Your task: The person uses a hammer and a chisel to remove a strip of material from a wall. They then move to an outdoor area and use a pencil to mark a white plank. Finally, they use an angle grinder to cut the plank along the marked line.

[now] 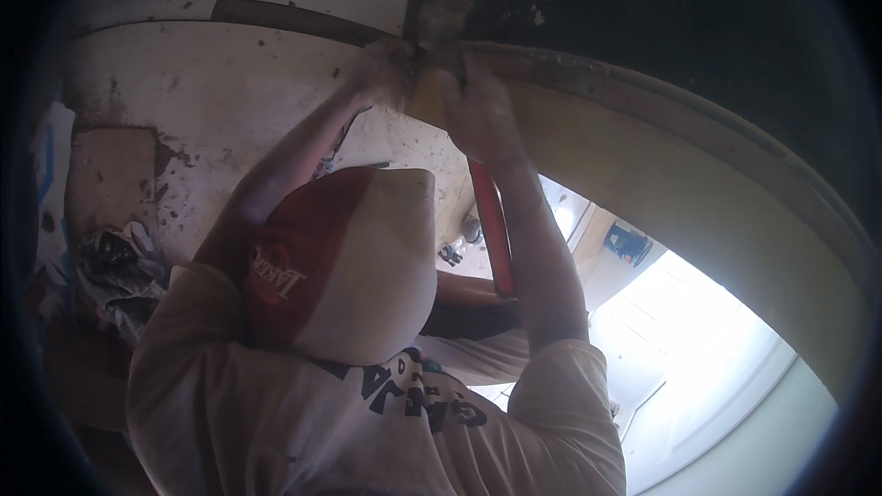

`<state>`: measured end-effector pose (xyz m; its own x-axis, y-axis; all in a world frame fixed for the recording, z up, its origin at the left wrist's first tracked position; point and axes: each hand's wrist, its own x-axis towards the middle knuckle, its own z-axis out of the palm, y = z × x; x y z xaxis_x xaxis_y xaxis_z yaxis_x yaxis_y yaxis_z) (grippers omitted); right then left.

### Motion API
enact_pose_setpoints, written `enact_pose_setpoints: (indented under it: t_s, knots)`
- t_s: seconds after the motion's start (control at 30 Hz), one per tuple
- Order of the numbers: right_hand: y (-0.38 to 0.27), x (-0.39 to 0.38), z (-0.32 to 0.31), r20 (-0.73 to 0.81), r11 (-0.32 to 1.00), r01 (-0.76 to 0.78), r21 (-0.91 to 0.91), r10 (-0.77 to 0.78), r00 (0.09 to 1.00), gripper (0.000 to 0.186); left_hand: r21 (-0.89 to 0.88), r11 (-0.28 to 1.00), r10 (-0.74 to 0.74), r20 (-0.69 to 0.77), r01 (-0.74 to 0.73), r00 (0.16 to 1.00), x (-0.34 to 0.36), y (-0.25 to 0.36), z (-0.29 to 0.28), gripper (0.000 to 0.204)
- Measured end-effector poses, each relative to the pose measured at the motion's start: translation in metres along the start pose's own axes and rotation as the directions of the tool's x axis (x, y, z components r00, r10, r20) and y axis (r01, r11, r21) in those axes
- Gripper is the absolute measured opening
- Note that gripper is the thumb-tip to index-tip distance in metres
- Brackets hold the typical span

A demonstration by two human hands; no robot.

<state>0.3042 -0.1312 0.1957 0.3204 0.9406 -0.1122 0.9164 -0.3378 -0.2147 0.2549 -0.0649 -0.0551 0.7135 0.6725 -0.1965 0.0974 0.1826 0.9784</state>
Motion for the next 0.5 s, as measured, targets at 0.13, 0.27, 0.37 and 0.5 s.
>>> enact_pose_setpoints:
  t_s: [0.13, 0.27, 0.37, 0.5]
  knots:
    - [-0.006, 0.007, -0.002, 0.122, 0.982, -0.174, 0.078, 0.164, 0.979, 0.032, -0.137, 0.988, 0.071, -0.035, -0.075, 0.997, -0.001, -0.004, 0.001, 0.035]
    - [0.005, 0.011, 0.004, 0.102, 0.988, -0.143, 0.056, 0.137, 0.985, 0.031, -0.145, 0.983, 0.101, -0.068, -0.110, 0.993, 0.004, -0.013, 0.010, 0.038]
    - [0.000, 0.011, 0.001, 0.105, 0.985, -0.163, 0.061, 0.156, 0.982, 0.031, 0.345, 0.835, 0.484, -0.091, -0.428, 0.870, 0.008, -0.021, 0.011, 0.035]
    - [-0.001, 0.013, -0.001, 0.068, 0.993, -0.118, 0.018, 0.117, 0.991, 0.033, -0.147, 0.983, 0.080, -0.187, -0.108, 0.979, 0.015, -0.042, 0.030, 0.026]
